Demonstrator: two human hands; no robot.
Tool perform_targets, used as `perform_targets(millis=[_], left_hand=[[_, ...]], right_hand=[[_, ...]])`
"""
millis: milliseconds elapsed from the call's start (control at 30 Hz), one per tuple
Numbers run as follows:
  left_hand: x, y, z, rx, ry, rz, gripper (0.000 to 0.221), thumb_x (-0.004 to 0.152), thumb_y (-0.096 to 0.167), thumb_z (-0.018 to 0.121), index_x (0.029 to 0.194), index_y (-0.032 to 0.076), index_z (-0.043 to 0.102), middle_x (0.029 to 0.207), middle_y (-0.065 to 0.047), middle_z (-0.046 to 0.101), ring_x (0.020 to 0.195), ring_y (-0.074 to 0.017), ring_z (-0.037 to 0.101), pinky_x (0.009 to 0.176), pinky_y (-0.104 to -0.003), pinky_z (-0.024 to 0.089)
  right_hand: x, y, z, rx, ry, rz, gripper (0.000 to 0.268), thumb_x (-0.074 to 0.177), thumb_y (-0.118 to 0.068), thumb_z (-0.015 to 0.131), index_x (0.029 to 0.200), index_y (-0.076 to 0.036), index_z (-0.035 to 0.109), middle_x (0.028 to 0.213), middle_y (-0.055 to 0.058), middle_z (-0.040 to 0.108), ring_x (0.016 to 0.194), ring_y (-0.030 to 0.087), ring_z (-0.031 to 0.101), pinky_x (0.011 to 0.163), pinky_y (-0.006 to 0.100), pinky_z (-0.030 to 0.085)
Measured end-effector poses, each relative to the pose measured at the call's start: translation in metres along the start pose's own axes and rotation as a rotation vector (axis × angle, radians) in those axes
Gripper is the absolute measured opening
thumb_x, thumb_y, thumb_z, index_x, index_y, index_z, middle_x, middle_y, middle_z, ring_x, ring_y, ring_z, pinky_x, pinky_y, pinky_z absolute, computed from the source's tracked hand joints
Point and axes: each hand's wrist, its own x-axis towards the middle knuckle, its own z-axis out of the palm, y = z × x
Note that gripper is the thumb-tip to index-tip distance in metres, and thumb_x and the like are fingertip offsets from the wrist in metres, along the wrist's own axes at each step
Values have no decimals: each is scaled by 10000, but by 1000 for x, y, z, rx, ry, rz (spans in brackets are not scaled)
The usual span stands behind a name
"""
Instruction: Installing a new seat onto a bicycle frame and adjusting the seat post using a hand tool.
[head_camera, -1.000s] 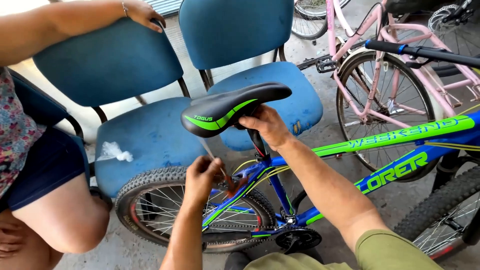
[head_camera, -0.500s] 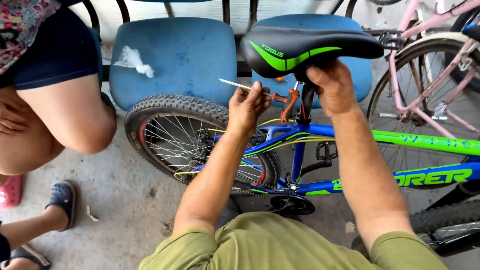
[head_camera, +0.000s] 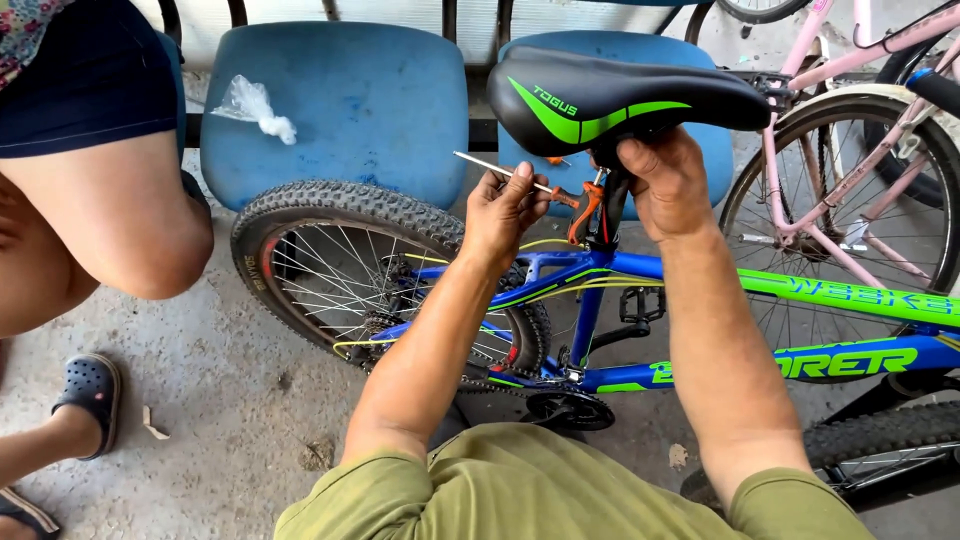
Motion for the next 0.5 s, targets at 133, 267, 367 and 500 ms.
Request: perform_targets(millis=[133,267,367,500], left_hand=[[9,-5,-1,-40,1,3,321,955,281,813,1008,63,582,968,-179,781,766,-215,803,711,-311,701],[11,-2,2,-13,-7,-29,318,963,289,795,1023,63,580,965,-170,781,775,-201,800,711,-293,702],[23,-10,2,-10,-20,-64,323,971,295,783,1046,59,576,974,-169,777,785,-200,798,711,-293,702],[46,-27,-2,-8,-62,-129,281,976,263,774,1064,67,593,948,-150,775,772,-195,797,707,-289,700]], right_hand=[[2,7,-8,-15,2,-24,192,953,-5,773,1081,-51,638,935,51,631,910,153,638,911,353,586],[-2,6,3,-8,14,-35,183,949,2,777,1068,-54,649,943,67,655,911,160,654,912,362,602],[0,14,-10,0,25,-20,191,931,-13,799,1046,-58,653,912,63,658,867,158,655,873,348,601],[4,-13,6,-114,-41,-19,210,917,-14,836,1011,-72,657,845,30,626,791,111,612,823,327,602]])
